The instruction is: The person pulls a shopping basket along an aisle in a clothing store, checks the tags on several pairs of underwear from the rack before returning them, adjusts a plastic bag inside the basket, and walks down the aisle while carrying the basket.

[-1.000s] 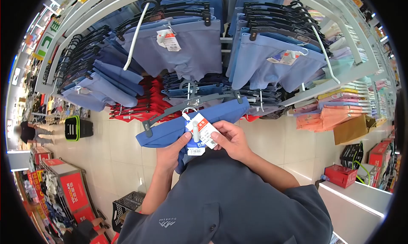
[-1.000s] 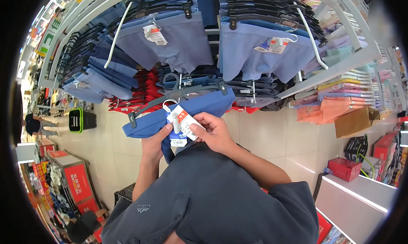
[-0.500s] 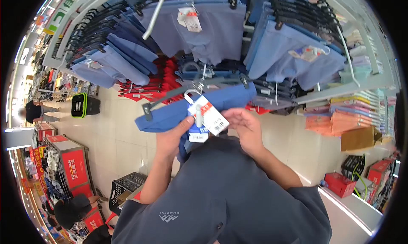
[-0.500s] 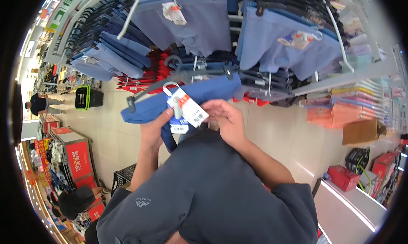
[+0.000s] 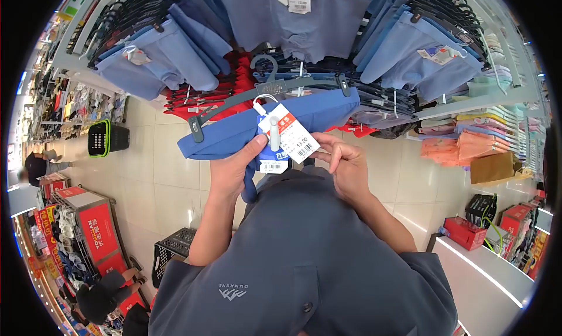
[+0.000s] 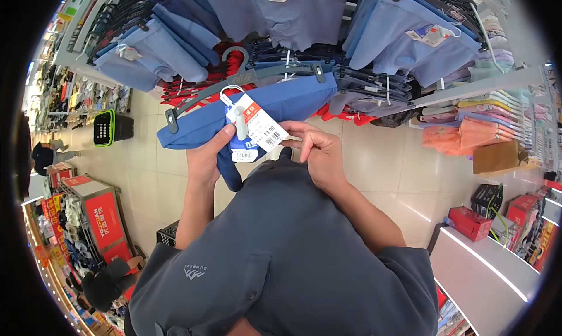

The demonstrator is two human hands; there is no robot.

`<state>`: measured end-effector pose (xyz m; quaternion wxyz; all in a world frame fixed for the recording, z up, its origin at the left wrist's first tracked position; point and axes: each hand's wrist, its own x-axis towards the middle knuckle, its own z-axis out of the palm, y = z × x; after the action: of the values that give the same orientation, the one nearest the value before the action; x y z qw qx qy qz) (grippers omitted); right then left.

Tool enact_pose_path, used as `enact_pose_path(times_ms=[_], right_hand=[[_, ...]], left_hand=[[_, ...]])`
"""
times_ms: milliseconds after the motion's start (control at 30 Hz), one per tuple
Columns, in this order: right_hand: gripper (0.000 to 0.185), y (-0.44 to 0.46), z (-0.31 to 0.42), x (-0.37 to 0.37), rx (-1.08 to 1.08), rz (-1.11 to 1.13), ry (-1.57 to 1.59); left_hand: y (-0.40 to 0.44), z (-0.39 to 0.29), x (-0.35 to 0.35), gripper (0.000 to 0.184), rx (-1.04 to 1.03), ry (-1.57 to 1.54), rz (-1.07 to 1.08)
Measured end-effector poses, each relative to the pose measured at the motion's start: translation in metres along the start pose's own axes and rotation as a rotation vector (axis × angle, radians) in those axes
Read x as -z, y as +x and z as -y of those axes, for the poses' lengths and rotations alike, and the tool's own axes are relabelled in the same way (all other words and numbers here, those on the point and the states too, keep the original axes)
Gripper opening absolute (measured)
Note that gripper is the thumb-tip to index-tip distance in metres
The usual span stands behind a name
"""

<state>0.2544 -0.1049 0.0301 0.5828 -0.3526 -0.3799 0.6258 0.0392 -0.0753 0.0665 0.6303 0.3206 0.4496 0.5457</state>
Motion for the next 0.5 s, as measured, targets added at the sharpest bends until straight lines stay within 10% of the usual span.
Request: enact_pose_path(times_ms=[500], right_hand=[[0.031, -0.030, -0.033, -0.056, -0.054, -0.051, -0.057]], left_hand=[[-0.011, -0.007, 0.066, 0.037, 0.051, -0.035, -0.017]])
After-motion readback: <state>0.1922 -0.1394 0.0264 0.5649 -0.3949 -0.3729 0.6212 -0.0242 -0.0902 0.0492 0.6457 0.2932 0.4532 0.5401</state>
